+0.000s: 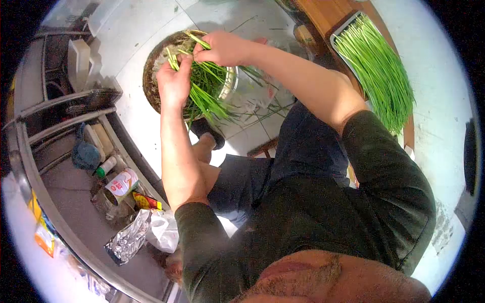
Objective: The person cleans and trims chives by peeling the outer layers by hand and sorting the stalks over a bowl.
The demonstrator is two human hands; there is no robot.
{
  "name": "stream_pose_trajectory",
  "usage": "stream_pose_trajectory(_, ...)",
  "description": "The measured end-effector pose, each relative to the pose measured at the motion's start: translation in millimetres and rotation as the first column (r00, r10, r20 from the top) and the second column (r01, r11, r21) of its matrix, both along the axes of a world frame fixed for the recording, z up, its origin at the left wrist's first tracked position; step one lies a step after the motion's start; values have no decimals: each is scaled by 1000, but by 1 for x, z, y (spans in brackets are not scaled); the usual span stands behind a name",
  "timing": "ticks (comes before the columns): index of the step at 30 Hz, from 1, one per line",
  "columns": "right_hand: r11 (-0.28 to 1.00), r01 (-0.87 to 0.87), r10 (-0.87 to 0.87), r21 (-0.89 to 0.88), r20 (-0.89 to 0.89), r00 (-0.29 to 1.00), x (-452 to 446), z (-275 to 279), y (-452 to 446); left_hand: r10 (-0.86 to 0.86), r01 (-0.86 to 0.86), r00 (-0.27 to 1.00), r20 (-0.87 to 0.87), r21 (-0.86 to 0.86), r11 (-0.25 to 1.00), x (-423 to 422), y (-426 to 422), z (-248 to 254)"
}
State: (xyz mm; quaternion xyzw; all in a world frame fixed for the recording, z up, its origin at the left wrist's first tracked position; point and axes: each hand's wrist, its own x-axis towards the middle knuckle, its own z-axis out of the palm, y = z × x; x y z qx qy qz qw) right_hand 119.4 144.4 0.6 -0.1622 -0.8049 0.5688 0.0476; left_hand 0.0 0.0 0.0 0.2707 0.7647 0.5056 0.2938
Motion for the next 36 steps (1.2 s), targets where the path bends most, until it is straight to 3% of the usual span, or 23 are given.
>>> stream_pose_trajectory(7,982,8,4,187,-66,998,-3,-13,-6,-33,31,999,-30,-76,997,4,-6,11)
stream_pose_trajectory(17,944,-5,35,331,-84,996,1,-13,8,-2,3,991,135,-13,1000,2,0,5)
stream_pose_trajectory(20,925,57,-16,376,-111,994,3,-10,9,118,-163,958,262,156,974,-9,-3,3)
stream_pose_trajectory(23,918,44,-61,394,31,998,4,-1,11,310,-401,888,339,243,883,-19,-4,10)
stream_pose_trajectory(26,950,9,3,313,-38,999,-3,-18,15,384,-434,883,269,161,886,-15,-4,14)
stream_pose_trajectory(29,986,6,11,166,-106,994,0,-8,8,277,-311,936,219,141,940,-7,0,2)
stream_pose_trajectory(33,1000,-17,17,-26,5,1000,-1,2,3,148,-178,972,180,159,971,13,7,11)
stream_pose_trajectory(36,999,-19,19,-40,20,1000,-1,1,2,157,-207,961,230,216,954,15,9,7)
